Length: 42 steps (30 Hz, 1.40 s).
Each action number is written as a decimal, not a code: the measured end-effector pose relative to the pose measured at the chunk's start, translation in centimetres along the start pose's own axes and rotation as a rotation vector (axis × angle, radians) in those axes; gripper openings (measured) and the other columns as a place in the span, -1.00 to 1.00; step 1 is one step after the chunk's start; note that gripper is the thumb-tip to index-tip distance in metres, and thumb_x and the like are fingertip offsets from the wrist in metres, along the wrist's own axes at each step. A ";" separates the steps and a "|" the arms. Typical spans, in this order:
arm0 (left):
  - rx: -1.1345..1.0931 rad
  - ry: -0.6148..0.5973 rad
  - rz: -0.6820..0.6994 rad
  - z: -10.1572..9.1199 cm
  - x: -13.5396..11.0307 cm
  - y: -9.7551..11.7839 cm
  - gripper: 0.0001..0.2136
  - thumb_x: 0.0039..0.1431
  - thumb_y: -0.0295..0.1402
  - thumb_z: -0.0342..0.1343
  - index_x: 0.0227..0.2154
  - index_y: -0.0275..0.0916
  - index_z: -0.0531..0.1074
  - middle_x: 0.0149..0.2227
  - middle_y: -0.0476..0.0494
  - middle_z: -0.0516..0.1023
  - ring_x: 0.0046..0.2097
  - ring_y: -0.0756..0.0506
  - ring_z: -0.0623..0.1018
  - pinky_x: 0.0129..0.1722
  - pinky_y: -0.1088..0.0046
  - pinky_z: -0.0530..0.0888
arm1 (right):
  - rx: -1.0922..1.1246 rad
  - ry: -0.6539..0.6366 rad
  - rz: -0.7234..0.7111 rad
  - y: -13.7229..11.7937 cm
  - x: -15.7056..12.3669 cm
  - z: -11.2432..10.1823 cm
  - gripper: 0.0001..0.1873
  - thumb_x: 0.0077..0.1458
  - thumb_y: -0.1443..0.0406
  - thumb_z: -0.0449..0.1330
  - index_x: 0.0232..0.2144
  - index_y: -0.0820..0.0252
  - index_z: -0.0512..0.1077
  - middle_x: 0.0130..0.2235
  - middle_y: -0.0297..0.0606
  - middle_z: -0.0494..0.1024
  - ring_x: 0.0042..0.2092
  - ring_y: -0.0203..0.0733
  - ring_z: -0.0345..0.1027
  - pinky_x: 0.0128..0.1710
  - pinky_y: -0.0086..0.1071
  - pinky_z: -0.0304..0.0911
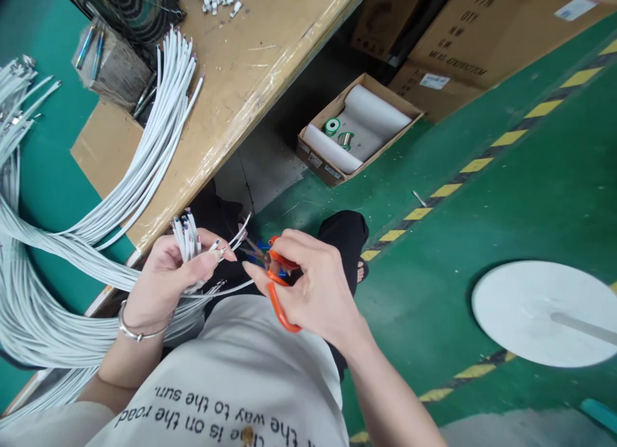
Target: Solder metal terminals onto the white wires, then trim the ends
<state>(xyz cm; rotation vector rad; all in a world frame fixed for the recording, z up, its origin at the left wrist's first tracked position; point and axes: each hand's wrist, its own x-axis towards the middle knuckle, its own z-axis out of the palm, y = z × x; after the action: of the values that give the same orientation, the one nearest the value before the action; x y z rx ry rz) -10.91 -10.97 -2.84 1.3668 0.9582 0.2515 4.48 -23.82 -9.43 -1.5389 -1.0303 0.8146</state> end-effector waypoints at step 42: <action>0.127 0.017 0.021 0.1 0.0 -0.4 -0.83 0.20 -0.25 0.32 -0.38 -0.25 0.66 -0.54 -0.02 0.41 -0.51 0.02 0.21 -0.52 0.46 0.21 | -0.048 0.036 -0.054 0.4 -0.2 2.0 -0.47 0.10 0.42 0.21 -0.62 0.13 -0.10 -0.59 -0.47 -0.06 -0.52 -0.40 -0.24 -0.56 -0.33 -0.26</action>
<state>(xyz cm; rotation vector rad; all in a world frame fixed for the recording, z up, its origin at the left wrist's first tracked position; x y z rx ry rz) -11.00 -11.19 -3.21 1.4936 0.9880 0.2211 2.74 -23.26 -10.24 -1.5544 -1.0673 0.7264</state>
